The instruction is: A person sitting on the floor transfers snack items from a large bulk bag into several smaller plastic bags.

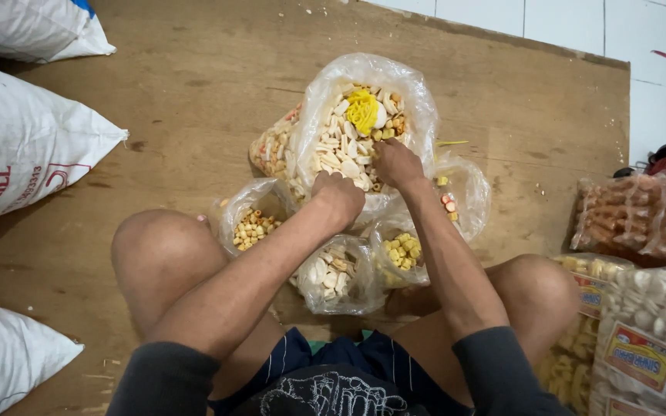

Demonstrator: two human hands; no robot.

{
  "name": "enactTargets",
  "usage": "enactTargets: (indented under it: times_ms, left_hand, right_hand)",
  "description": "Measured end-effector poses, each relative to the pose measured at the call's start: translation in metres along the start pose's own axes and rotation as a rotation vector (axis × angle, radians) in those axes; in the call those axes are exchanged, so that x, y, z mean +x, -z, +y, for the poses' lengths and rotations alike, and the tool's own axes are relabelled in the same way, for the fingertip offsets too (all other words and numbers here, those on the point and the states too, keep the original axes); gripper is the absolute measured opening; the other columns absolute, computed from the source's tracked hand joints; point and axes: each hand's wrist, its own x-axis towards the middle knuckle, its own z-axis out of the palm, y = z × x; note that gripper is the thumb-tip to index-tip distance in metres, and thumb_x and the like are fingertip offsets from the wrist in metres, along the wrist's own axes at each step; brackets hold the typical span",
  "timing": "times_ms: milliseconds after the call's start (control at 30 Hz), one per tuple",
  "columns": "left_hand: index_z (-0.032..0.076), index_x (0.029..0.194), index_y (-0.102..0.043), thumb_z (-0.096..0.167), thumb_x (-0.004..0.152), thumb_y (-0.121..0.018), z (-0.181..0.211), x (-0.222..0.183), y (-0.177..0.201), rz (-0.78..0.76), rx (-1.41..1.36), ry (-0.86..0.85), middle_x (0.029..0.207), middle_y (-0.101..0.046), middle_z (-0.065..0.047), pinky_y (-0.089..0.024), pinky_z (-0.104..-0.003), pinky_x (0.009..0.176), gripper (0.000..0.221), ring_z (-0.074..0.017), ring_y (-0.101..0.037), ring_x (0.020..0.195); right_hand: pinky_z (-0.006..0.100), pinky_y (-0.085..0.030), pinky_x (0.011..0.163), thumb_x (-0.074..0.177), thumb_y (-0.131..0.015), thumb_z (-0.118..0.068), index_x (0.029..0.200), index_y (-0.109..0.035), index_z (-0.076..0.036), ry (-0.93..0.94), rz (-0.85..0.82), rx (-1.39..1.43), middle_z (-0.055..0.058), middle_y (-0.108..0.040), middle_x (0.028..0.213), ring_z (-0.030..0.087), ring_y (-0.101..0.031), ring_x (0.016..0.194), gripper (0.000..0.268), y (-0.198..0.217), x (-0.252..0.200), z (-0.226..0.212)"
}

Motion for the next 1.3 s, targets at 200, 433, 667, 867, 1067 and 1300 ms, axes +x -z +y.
enactTargets:
  times_ms: [200, 433, 667, 867, 1067, 1300]
  left_hand:
    - [0.008, 0.128, -0.072, 0.012, 0.096, -0.058, -0.004, 0.012, -0.011, 0.013, 0.005, -0.014, 0.124, -0.073, -0.016, -0.045, -0.055, 0.097, 0.035, -0.0396, -0.063, 0.122]
    - [0.004, 0.141, -0.060, 0.012, 0.096, -0.058, -0.006, 0.003, -0.012, 0.048, -0.035, -0.036, 0.126, -0.071, -0.020, -0.044, -0.059, 0.100, 0.046, -0.0428, -0.063, 0.123]
    - [0.007, 0.158, -0.028, 0.009, 0.097, -0.056, 0.009, -0.043, 0.031, 0.082, -0.116, -0.076, 0.128, -0.067, -0.022, -0.045, -0.063, 0.096, 0.068, -0.0479, -0.062, 0.121]
    - [0.025, 0.166, -0.025, 0.011, 0.098, -0.062, 0.021, -0.036, 0.019, 0.039, -0.036, -0.181, 0.133, -0.066, -0.021, -0.047, -0.059, 0.099, 0.079, -0.0453, -0.061, 0.125]
    - [0.021, 0.158, -0.041, 0.017, 0.100, -0.056, 0.017, -0.014, 0.000, 0.045, -0.007, -0.137, 0.127, -0.068, -0.022, -0.047, -0.062, 0.093, 0.060, -0.0446, -0.062, 0.121]
    - [0.016, 0.138, -0.063, 0.027, 0.102, -0.047, 0.007, 0.035, -0.041, 0.053, 0.026, -0.049, 0.122, -0.071, -0.021, -0.048, -0.070, 0.084, 0.041, -0.0469, -0.063, 0.117]
  right_hand:
    - [0.059, -0.056, 0.094, 0.091, -0.073, -0.029, 0.133, -0.066, -0.013, -0.046, 0.025, 0.098, 0.015, -0.062, 0.135, 0.045, -0.066, 0.117, 0.045, 0.017, -0.012, -0.006]
    - [0.053, -0.056, 0.095, 0.078, -0.081, -0.024, 0.126, -0.071, -0.021, -0.015, 0.068, 0.163, 0.006, -0.073, 0.119, 0.033, -0.068, 0.117, 0.049, 0.058, -0.042, -0.016]
    - [0.055, -0.052, 0.102, 0.076, -0.077, -0.040, 0.117, -0.077, -0.017, 0.060, -0.249, 0.142, 0.011, -0.077, 0.113, 0.039, -0.067, 0.118, 0.047, 0.147, -0.130, -0.052]
    - [0.054, -0.050, 0.107, 0.076, -0.079, -0.042, 0.111, -0.081, -0.021, -0.009, -0.462, 0.010, 0.009, -0.079, 0.116, 0.040, -0.066, 0.122, 0.041, 0.157, -0.162, -0.044]
    - [0.044, -0.055, 0.103, 0.067, -0.088, -0.034, 0.115, -0.081, -0.031, -0.067, -0.606, -0.156, 0.000, -0.080, 0.117, 0.029, -0.071, 0.117, 0.048, 0.114, -0.155, 0.002]
    - [0.056, -0.052, 0.101, 0.082, -0.073, -0.024, 0.121, -0.073, -0.012, 0.096, -0.262, 0.058, 0.012, -0.076, 0.119, 0.038, -0.068, 0.116, 0.041, 0.149, -0.163, -0.042]
